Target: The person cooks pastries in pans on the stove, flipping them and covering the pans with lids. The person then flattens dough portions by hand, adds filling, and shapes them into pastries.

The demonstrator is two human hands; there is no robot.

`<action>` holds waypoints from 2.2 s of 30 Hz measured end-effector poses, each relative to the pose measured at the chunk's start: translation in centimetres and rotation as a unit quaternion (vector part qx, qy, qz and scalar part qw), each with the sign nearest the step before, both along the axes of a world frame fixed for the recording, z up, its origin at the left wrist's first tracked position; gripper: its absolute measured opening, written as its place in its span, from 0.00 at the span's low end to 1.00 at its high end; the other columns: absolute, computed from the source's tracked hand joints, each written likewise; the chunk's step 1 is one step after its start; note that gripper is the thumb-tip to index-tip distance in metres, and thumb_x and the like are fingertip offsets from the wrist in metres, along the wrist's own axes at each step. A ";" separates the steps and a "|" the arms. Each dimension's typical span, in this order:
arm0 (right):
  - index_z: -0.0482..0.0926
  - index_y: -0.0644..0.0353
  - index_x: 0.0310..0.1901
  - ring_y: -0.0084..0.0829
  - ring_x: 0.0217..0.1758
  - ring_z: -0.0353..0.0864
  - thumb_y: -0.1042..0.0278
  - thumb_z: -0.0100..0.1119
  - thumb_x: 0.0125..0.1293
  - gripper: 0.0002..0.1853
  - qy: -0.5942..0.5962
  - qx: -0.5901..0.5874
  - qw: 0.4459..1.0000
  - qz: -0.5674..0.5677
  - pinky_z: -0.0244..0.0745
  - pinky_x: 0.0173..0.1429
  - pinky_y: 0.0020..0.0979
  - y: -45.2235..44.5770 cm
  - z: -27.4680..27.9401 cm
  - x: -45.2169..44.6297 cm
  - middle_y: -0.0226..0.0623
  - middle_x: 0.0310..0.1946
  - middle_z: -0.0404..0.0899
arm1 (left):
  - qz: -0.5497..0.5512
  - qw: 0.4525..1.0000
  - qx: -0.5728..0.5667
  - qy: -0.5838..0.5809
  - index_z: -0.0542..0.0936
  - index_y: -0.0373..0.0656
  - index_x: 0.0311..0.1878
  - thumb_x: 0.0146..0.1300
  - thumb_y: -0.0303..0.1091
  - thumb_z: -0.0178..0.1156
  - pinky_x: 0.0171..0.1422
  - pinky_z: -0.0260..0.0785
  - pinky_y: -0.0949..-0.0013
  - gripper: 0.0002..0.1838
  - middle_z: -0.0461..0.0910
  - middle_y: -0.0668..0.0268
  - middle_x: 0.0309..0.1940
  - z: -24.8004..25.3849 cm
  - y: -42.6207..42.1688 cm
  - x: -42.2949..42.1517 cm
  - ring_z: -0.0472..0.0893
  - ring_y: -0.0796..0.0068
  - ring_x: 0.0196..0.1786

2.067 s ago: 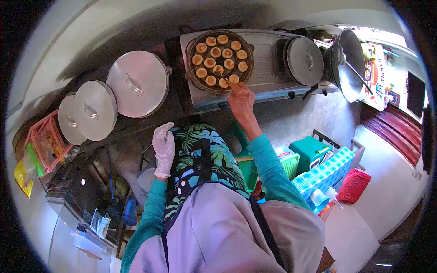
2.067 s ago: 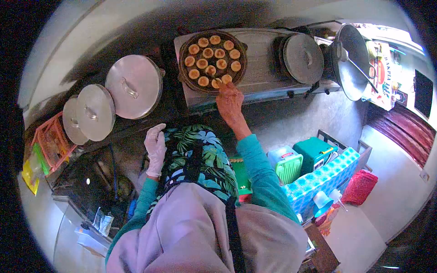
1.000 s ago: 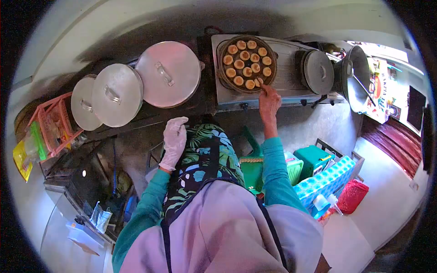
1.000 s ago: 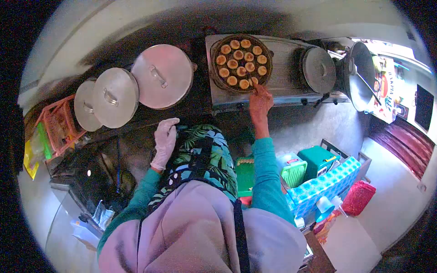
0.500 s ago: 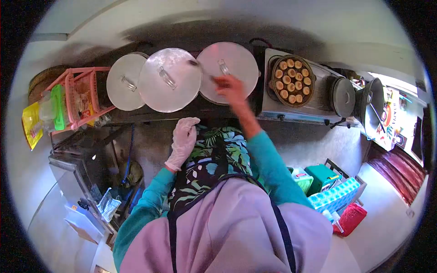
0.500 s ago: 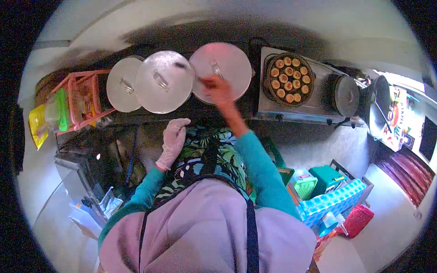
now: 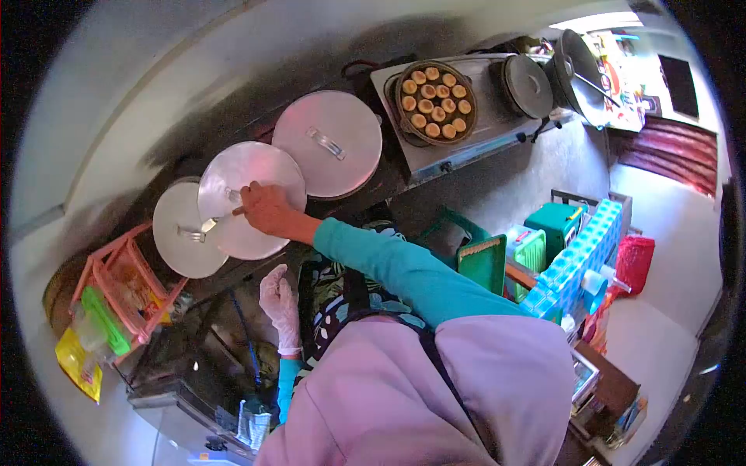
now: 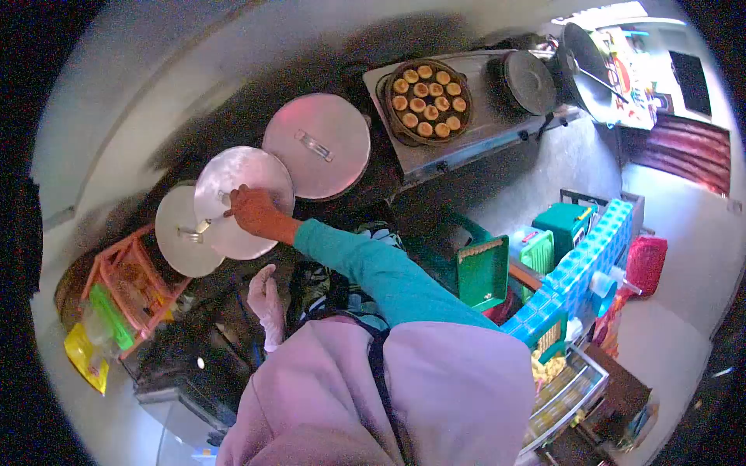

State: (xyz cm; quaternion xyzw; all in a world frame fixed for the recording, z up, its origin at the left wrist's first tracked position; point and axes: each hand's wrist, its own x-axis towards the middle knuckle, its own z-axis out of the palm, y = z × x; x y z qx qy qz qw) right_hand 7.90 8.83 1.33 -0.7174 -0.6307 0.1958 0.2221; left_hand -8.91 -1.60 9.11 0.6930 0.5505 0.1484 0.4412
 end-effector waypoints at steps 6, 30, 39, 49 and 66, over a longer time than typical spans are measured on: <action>0.79 0.59 0.37 0.50 0.40 0.80 0.56 0.63 0.56 0.15 0.000 0.054 0.955 -0.290 0.76 0.44 0.47 -7.9 6.3 13.4 0.46 0.35 0.79 | -0.022 0.999 -0.014 -0.027 0.83 0.36 0.48 0.61 0.22 0.51 0.62 0.69 0.65 0.15 0.83 0.58 0.47 0.2 1.4 1.1 0.81 0.63 0.51; 0.80 0.61 0.35 0.50 0.42 0.83 0.49 0.64 0.57 0.19 -0.139 -0.108 0.832 -0.525 0.77 0.47 0.50 -18.0 -6.8 40.0 0.48 0.36 0.82 | -0.064 0.998 -0.021 -0.014 0.84 0.37 0.45 0.60 0.19 0.53 0.59 0.71 0.67 0.13 0.84 0.59 0.45 -0.4 0.3 5.9 0.81 0.66 0.50; 0.82 0.62 0.35 0.53 0.41 0.83 0.51 0.64 0.57 0.18 -0.172 -0.063 0.830 -0.527 0.77 0.46 0.50 -17.2 -5.8 38.8 0.49 0.36 0.82 | -0.104 0.994 -0.020 0.014 0.84 0.38 0.44 0.59 0.20 0.52 0.60 0.70 0.66 0.14 0.84 0.60 0.44 -0.6 0.4 5.6 0.81 0.65 0.51; 0.82 0.62 0.37 0.52 0.41 0.82 0.53 0.61 0.60 0.17 -0.181 -0.070 0.809 -0.556 0.77 0.45 0.52 -16.8 -6.3 38.5 0.48 0.38 0.80 | -0.140 0.988 -0.046 0.037 0.84 0.39 0.46 0.60 0.20 0.53 0.60 0.70 0.68 0.14 0.84 0.60 0.46 -1.2 1.7 5.1 0.81 0.67 0.52; 0.81 0.56 0.43 0.46 0.41 0.84 0.55 0.57 0.64 0.15 -0.203 -0.111 0.819 -0.525 0.81 0.41 0.47 -16.9 -6.1 38.0 0.41 0.43 0.79 | -0.254 0.965 -0.045 0.039 0.84 0.40 0.45 0.58 0.19 0.53 0.56 0.72 0.67 0.14 0.84 0.60 0.44 -2.5 3.0 7.8 0.81 0.65 0.48</action>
